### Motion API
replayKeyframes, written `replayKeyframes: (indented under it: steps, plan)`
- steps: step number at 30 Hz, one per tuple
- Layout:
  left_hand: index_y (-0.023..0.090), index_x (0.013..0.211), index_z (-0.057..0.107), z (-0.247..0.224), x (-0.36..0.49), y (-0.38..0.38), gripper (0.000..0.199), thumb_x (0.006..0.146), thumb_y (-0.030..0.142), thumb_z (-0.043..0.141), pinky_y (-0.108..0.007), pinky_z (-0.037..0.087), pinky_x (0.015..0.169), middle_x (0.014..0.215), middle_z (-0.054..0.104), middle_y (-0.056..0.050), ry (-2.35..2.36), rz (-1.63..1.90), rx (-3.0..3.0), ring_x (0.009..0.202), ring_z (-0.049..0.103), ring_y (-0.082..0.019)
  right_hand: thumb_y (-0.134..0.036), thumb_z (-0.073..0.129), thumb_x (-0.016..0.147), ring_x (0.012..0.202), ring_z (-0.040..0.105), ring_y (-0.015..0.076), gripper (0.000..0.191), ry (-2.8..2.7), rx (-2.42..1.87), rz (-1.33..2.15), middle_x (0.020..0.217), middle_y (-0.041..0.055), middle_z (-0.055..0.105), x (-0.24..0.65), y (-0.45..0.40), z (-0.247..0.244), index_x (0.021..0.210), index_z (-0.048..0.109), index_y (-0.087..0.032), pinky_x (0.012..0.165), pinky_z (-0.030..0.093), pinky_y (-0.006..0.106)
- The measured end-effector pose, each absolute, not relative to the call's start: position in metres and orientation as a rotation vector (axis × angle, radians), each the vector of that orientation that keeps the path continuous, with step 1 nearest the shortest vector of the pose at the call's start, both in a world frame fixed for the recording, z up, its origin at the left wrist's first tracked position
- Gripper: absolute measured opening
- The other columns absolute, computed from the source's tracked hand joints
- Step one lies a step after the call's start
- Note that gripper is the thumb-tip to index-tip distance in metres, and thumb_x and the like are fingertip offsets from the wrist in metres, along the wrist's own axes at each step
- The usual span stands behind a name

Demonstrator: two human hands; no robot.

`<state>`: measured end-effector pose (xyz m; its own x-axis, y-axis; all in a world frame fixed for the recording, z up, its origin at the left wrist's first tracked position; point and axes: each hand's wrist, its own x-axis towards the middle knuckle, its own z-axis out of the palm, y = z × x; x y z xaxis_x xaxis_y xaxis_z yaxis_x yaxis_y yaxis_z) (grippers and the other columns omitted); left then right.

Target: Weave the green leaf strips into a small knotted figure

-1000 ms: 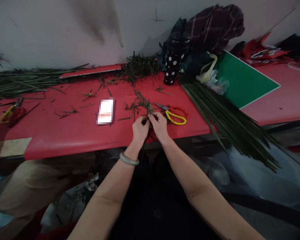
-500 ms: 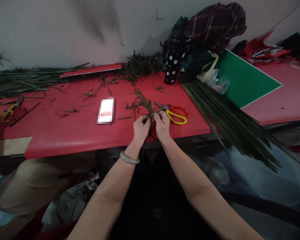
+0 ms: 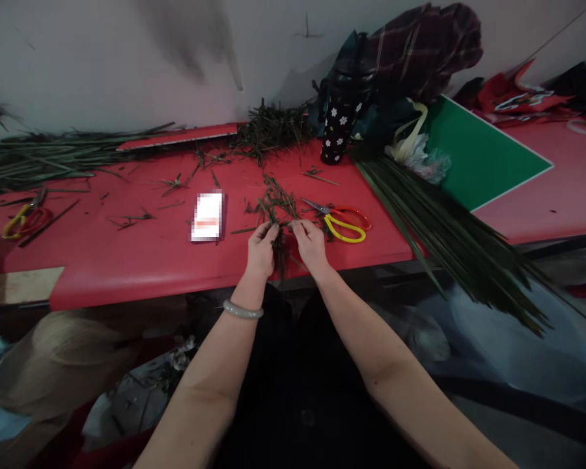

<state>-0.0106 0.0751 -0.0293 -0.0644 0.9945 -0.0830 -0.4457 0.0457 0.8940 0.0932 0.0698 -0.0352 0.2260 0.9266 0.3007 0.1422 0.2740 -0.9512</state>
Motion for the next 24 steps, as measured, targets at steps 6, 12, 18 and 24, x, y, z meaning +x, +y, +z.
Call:
replayKeyframes:
  steps: [6,12,18,24]
  plan:
    - [0.015,0.077,0.059,-0.032,-0.013,0.075,0.020,0.062,0.024,0.068,-0.018,0.044,0.055,0.066,0.059,0.002,0.900,1.410,0.723,0.053,0.052,-0.004,-0.042,0.043,0.080,0.069,0.052,0.0147,0.031,-1.386,-1.300,0.703,0.068,0.0013,0.056,0.094,0.077,-0.037,0.065,0.059,-0.019,0.068,0.039,0.027]
    - [0.016,0.076,0.059,-0.031,-0.012,0.074,0.020,0.060,0.023,0.069,-0.019,0.043,0.053,0.062,0.059,0.003,0.931,1.348,0.753,0.050,0.052,-0.005,-0.043,0.045,0.078,0.063,0.051,0.0139,0.031,-1.262,-1.240,0.764,0.065,-0.0008,0.057,0.093,0.077,-0.041,0.069,0.059,-0.018,0.063,0.038,0.025]
    - [0.015,0.071,0.057,-0.027,-0.008,0.073,0.020,0.056,0.020,0.069,-0.018,0.040,0.048,0.057,0.055,0.005,0.976,1.376,0.722,0.046,0.049,-0.004,-0.043,0.047,0.077,0.058,0.047,0.0122,0.029,-1.157,-1.217,0.751,0.059,-0.0025,0.052,0.093,0.077,-0.046,0.066,0.057,-0.018,0.058,0.036,0.024]
    - [0.015,0.073,0.058,-0.026,-0.010,0.074,0.023,0.056,0.024,0.071,-0.018,0.040,0.049,0.058,0.056,0.004,0.989,1.352,0.709,0.047,0.050,-0.004,-0.044,0.048,0.076,0.057,0.044,0.0112,0.030,-1.129,-1.189,0.784,0.057,-0.0030,0.049,0.093,0.078,-0.045,0.063,0.054,-0.018,0.057,0.036,0.024]
